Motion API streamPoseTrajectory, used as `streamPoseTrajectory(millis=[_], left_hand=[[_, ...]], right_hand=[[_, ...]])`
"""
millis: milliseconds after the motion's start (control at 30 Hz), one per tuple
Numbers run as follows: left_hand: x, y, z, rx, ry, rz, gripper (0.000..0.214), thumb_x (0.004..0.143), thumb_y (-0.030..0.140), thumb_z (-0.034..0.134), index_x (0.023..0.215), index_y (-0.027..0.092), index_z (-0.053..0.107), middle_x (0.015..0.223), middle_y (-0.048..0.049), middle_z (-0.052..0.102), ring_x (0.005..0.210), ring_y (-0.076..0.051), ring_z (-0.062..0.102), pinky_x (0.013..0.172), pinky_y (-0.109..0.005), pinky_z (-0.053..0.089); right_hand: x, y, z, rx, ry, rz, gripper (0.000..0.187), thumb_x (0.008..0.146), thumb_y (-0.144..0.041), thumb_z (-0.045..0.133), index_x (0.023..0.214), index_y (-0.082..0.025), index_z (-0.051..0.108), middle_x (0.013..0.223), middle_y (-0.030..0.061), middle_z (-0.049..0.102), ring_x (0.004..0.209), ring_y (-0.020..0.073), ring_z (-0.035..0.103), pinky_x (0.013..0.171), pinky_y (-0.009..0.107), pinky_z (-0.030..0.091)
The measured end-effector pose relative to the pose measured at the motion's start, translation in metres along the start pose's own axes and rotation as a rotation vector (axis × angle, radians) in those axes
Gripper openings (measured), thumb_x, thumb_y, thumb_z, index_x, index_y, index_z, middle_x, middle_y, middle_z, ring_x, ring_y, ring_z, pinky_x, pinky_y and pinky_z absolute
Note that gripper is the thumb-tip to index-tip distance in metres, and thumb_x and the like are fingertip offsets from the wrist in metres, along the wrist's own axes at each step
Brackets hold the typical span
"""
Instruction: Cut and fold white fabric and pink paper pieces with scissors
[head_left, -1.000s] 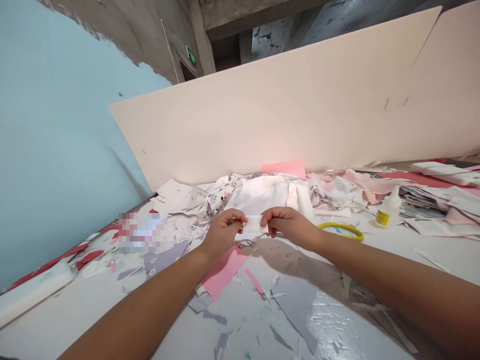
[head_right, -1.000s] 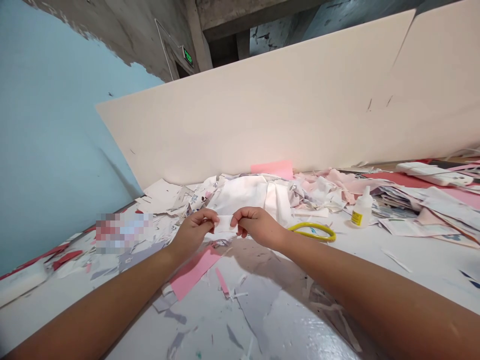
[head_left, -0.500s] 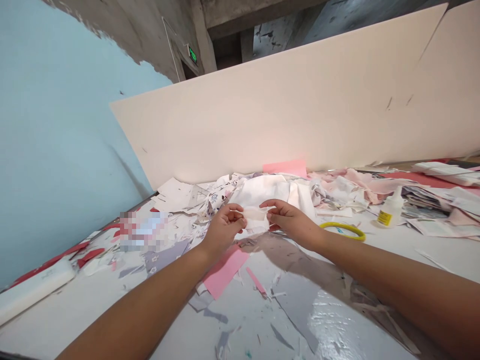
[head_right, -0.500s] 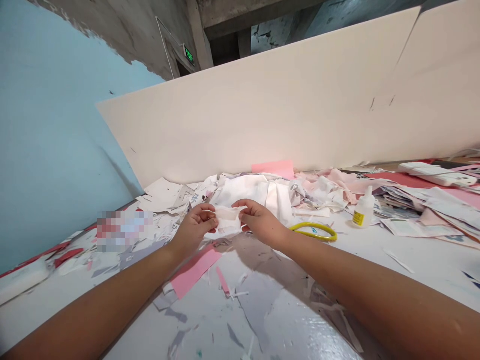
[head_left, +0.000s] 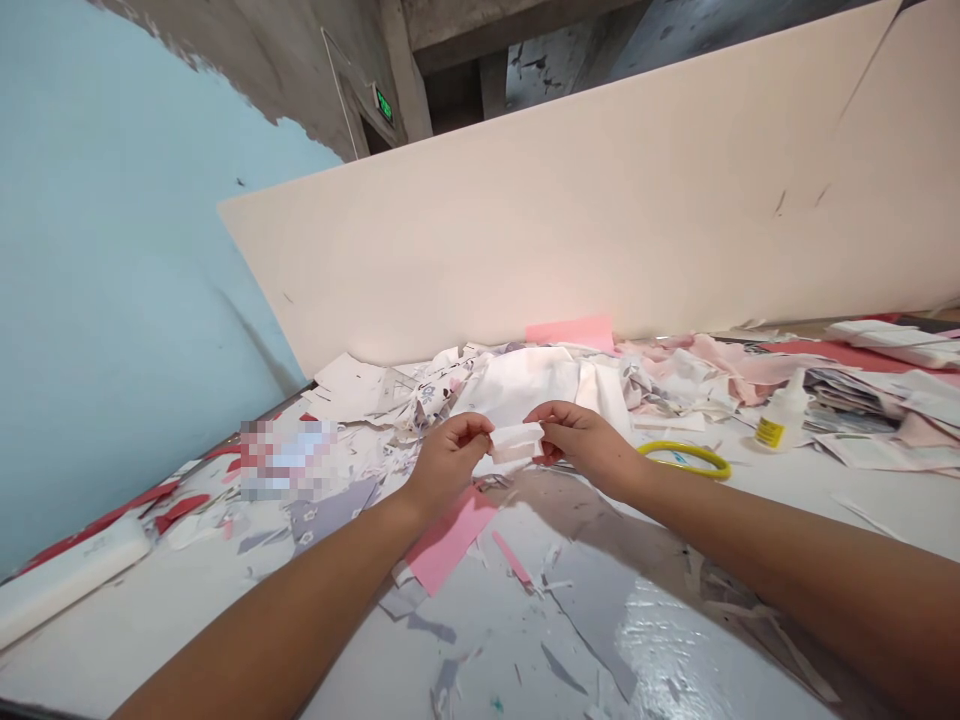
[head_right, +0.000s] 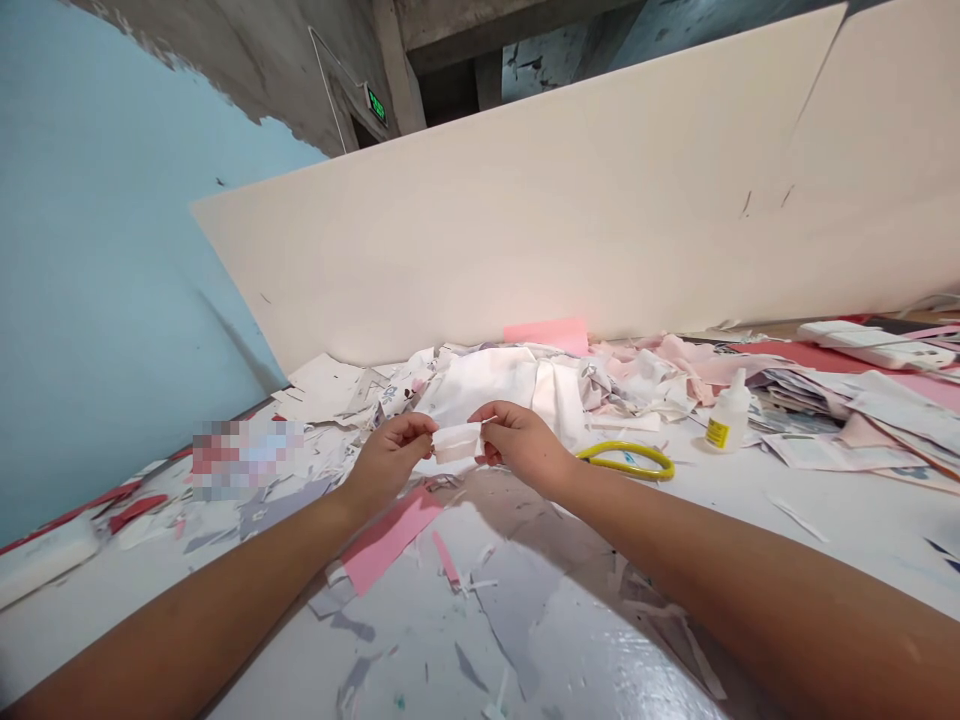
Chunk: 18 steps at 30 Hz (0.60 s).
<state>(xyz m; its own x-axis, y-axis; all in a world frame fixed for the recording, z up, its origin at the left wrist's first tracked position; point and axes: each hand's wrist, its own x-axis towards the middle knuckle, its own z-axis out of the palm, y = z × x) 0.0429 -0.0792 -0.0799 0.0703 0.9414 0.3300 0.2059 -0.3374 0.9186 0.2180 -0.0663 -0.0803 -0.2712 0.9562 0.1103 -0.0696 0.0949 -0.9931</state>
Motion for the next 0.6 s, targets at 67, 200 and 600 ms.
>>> streamPoseTrajectory(millis=[67, 200, 600], left_hand=[[0.001, -0.003, 0.0, -0.035, -0.012, -0.006, 0.01, 0.064, 0.018, 0.049, 0.071, 0.018, 0.056, 0.062, 0.0027, 0.051, 0.058, -0.009, 0.046, 0.056, -0.021, 0.037], [0.004, -0.01, -0.002, -0.134, -0.041, -0.024, 0.01, 0.064, 0.016, 0.048, 0.07, 0.019, 0.055, 0.062, 0.0032, 0.05, 0.058, -0.008, 0.046, 0.058, -0.021, 0.038], [0.007, -0.012, 0.0, -0.435, -0.113, -0.24, 0.012, 0.056, 0.009, 0.049, 0.064, 0.016, 0.054, 0.054, 0.003, 0.048, 0.051, -0.007, 0.047, 0.051, -0.02, 0.039]], right_hand=[[0.0, 0.0, 0.0, 0.056, -0.008, 0.004, 0.014, 0.062, -0.015, 0.05, 0.073, -0.019, 0.057, 0.049, -0.0067, 0.046, 0.046, 0.0071, 0.048, 0.06, 0.026, 0.046], [0.0, 0.0, -0.001, 0.088, -0.049, -0.03, 0.012, 0.063, -0.016, 0.051, 0.072, -0.019, 0.059, 0.052, -0.0068, 0.044, 0.047, 0.0055, 0.047, 0.064, 0.027, 0.047], [0.002, 0.006, -0.003, 0.311, -0.102, 0.052, 0.015, 0.056, -0.009, 0.056, 0.069, -0.018, 0.057, 0.056, -0.0053, 0.05, 0.055, 0.0094, 0.056, 0.065, 0.028, 0.046]])
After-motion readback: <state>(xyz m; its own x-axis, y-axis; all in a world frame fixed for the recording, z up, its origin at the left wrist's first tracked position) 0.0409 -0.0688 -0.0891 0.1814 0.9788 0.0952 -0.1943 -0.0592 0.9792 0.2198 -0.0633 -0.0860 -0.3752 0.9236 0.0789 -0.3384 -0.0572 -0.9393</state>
